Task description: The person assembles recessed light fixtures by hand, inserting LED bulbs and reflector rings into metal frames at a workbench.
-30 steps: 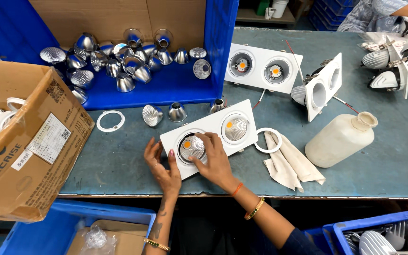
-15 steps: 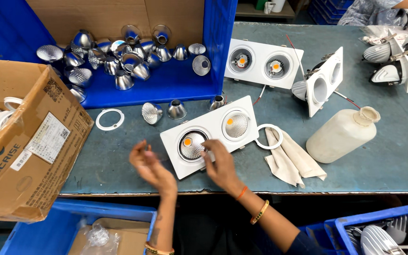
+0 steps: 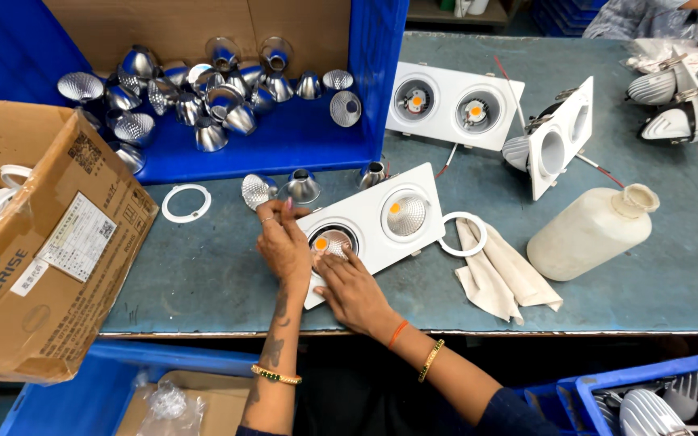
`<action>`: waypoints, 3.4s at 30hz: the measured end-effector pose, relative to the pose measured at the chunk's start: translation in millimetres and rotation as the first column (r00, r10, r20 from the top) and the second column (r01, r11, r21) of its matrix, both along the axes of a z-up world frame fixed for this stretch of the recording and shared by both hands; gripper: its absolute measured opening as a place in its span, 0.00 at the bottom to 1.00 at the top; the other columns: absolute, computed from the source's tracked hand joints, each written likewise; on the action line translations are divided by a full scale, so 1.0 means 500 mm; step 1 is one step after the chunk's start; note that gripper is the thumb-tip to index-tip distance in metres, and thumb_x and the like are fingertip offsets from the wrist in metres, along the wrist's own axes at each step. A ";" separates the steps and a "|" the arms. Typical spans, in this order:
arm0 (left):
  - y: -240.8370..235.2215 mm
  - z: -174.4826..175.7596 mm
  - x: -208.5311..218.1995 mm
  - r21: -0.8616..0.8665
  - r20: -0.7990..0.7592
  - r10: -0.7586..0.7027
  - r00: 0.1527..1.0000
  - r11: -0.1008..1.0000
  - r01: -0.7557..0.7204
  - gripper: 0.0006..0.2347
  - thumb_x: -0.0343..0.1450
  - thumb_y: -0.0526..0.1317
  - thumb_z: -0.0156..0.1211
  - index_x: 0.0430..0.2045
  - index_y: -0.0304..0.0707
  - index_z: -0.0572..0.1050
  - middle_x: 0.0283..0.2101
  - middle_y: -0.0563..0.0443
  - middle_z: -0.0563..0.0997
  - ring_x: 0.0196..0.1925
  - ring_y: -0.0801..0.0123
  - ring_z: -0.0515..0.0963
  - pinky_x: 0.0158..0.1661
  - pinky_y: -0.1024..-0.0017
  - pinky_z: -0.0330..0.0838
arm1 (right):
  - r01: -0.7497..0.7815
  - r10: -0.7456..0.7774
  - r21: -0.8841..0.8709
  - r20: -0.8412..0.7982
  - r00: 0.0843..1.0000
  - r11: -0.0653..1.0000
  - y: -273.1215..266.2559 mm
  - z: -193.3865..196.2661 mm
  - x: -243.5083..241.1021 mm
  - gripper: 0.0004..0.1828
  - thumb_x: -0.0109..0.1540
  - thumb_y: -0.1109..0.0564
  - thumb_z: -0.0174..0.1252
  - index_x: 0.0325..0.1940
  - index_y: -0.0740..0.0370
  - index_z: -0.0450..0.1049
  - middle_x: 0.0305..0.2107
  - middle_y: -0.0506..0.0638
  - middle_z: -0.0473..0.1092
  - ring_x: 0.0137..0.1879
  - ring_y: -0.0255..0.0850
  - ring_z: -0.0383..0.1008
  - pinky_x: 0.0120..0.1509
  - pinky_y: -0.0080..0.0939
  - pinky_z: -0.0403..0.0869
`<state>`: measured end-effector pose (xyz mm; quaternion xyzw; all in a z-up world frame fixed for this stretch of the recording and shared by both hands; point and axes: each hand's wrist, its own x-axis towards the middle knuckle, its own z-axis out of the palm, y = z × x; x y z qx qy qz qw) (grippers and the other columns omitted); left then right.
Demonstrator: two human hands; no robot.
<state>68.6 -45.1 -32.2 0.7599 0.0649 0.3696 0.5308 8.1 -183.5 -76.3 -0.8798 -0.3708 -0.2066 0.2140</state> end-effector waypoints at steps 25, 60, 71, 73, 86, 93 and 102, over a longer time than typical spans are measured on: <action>-0.001 -0.013 0.008 0.134 -0.003 0.132 0.991 0.982 -0.130 0.09 0.78 0.44 0.55 0.39 0.38 0.71 0.22 0.47 0.82 0.23 0.53 0.81 0.28 0.57 0.67 | 0.030 -0.016 0.246 -0.058 0.998 0.969 0.024 -0.001 -0.031 0.33 0.61 0.51 0.64 0.63 0.75 0.67 0.58 0.67 0.68 0.65 0.62 0.66 0.74 0.57 0.61; 0.039 -0.054 0.016 0.220 0.036 0.092 0.995 0.971 -0.098 0.07 0.81 0.39 0.55 0.41 0.33 0.76 0.28 0.41 0.81 0.29 0.52 0.81 0.30 0.58 0.70 | -0.042 0.012 0.068 0.398 0.917 0.997 -0.034 0.058 0.117 0.08 0.55 0.62 0.59 0.39 0.63 0.76 0.39 0.49 0.72 0.46 0.42 0.74 0.50 0.39 0.75; 0.038 -0.044 0.006 0.294 -0.007 0.044 0.999 0.955 -0.040 0.09 0.83 0.37 0.56 0.40 0.26 0.74 0.33 0.36 0.83 0.32 0.52 0.84 0.33 0.60 0.72 | -0.111 0.133 -0.078 0.422 0.897 0.991 -0.030 0.061 0.129 0.06 0.55 0.61 0.59 0.36 0.62 0.74 0.36 0.49 0.68 0.47 0.41 0.72 0.52 0.39 0.75; 0.055 -0.057 0.007 0.310 0.034 0.047 0.998 0.949 -0.055 0.09 0.84 0.39 0.57 0.41 0.29 0.75 0.35 0.38 0.83 0.36 0.52 0.84 0.37 0.59 0.73 | -0.158 0.185 -0.098 0.445 0.876 0.983 -0.025 0.056 0.148 0.06 0.53 0.60 0.59 0.34 0.62 0.74 0.36 0.49 0.69 0.46 0.43 0.72 0.52 0.41 0.75; 0.022 -0.018 0.009 0.233 0.043 0.041 0.998 0.971 -0.049 0.10 0.77 0.47 0.58 0.38 0.40 0.74 0.25 0.45 0.81 0.25 0.49 0.82 0.27 0.54 0.69 | -0.012 -0.016 0.394 0.067 0.998 0.919 -0.025 0.066 0.063 0.14 0.61 0.62 0.58 0.49 0.67 0.79 0.43 0.55 0.77 0.48 0.50 0.78 0.50 0.44 0.76; 0.027 0.031 0.058 0.535 -0.071 0.017 0.997 0.845 0.024 0.09 0.77 0.46 0.53 0.39 0.39 0.69 0.26 0.45 0.83 0.26 0.46 0.82 0.26 0.51 0.72 | 0.227 -0.170 0.386 -0.178 0.969 0.894 0.099 0.032 -0.049 0.33 0.64 0.55 0.56 0.67 0.79 0.61 0.57 0.72 0.68 0.66 0.63 0.65 0.73 0.61 0.56; 0.004 0.007 0.079 0.787 0.001 0.133 0.991 0.611 -0.082 0.14 0.79 0.49 0.50 0.42 0.35 0.68 0.13 0.47 0.77 0.15 0.53 0.79 0.15 0.59 0.70 | 0.124 -0.103 0.272 -0.090 0.991 0.954 0.058 0.003 -0.030 0.30 0.66 0.50 0.59 0.64 0.77 0.65 0.58 0.69 0.69 0.67 0.60 0.68 0.76 0.59 0.58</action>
